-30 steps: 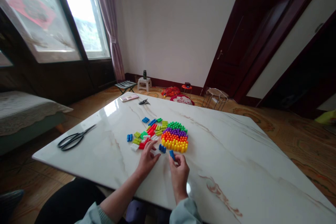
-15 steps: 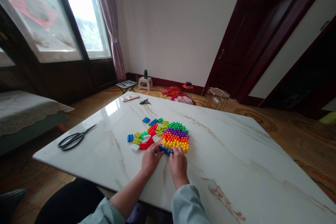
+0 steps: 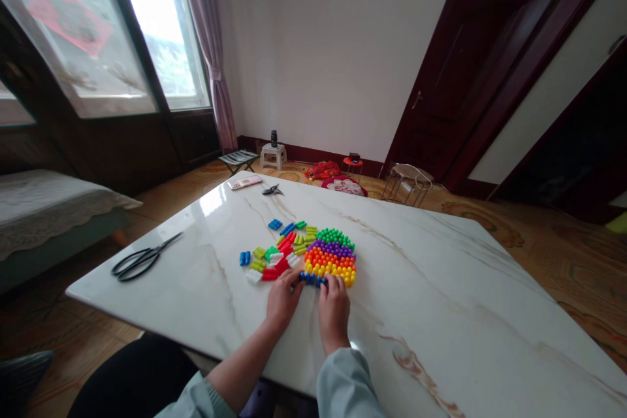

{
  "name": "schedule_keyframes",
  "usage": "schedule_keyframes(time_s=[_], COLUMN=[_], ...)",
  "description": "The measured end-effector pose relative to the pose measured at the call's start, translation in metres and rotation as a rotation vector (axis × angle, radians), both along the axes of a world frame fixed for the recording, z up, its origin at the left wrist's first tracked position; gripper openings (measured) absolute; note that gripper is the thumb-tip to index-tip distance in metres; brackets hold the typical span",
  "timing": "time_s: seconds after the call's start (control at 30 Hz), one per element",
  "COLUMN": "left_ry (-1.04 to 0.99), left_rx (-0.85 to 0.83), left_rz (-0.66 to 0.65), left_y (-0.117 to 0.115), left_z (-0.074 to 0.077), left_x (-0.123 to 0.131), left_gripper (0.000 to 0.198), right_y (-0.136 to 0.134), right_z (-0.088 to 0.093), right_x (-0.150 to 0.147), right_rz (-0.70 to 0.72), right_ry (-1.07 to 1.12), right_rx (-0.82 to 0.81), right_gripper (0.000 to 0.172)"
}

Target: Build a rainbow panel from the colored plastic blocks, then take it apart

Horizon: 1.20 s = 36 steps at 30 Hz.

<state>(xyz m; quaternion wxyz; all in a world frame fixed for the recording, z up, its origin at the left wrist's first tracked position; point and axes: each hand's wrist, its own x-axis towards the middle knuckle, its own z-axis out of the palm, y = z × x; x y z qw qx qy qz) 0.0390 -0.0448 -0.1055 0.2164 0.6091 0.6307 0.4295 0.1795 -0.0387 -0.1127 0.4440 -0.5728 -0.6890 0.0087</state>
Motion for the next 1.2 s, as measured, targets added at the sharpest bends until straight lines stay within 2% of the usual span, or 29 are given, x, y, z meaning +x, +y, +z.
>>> schedule_keyframes(time_s=[0.1,0.23,0.4,0.53,0.67,0.73,0.8,0.87,0.93,1.07,1.2], left_ry=[0.005,0.002,-0.095,-0.217,-0.212,-0.151,-0.076,0.056,0.244,0.568,0.693], left_rx=[-0.003,-0.007,0.058,0.155,0.212,0.236,0.228,0.161,0.038,-0.123,-0.201], left_rz=[-0.004,-0.001,0.015,0.013,-0.057,-0.053,0.004,0.068,0.066,-0.103,-0.254], left_y=[0.000,0.002,0.002,-0.008,-0.008,0.008,0.034,0.068,0.101,0.149,0.171], left_z=[-0.001,-0.003,-0.006,-0.006,0.008,0.023,0.039,0.051,0.057,0.050,0.036], left_x=[0.000,0.000,0.000,-0.001,-0.016,-0.032,-0.053,-0.076,-0.096,-0.120,-0.127], left_gripper=[0.031,0.035,0.035,0.025,0.023,0.025,0.028,0.032,0.040,0.065,0.061], right_y=[-0.002,-0.013,-0.031,-0.038,-0.040,-0.041,-0.040,-0.040,-0.040,-0.040,-0.040], right_z=[-0.002,0.002,0.005,0.003,0.004,0.004,0.003,0.001,-0.001,-0.002,0.002], right_x=[0.001,0.007,0.014,0.014,0.011,0.011,0.010,0.010,0.010,0.008,0.006], right_rz=[0.018,-0.035,-0.041,-0.053,-0.058,-0.055,-0.046,-0.043,-0.041,-0.031,-0.035], right_ry=[0.064,0.092,-0.145,-0.341,-0.413,-0.427,-0.440,-0.452,-0.462,-0.477,-0.481], right_rx=[0.011,-0.001,-0.186,-0.220,-0.227,-0.234,-0.240,-0.244,-0.248,-0.264,-0.295], right_gripper=[0.021,0.021,0.027,0.027,0.023,0.022,0.021,0.020,0.019,0.017,0.016])
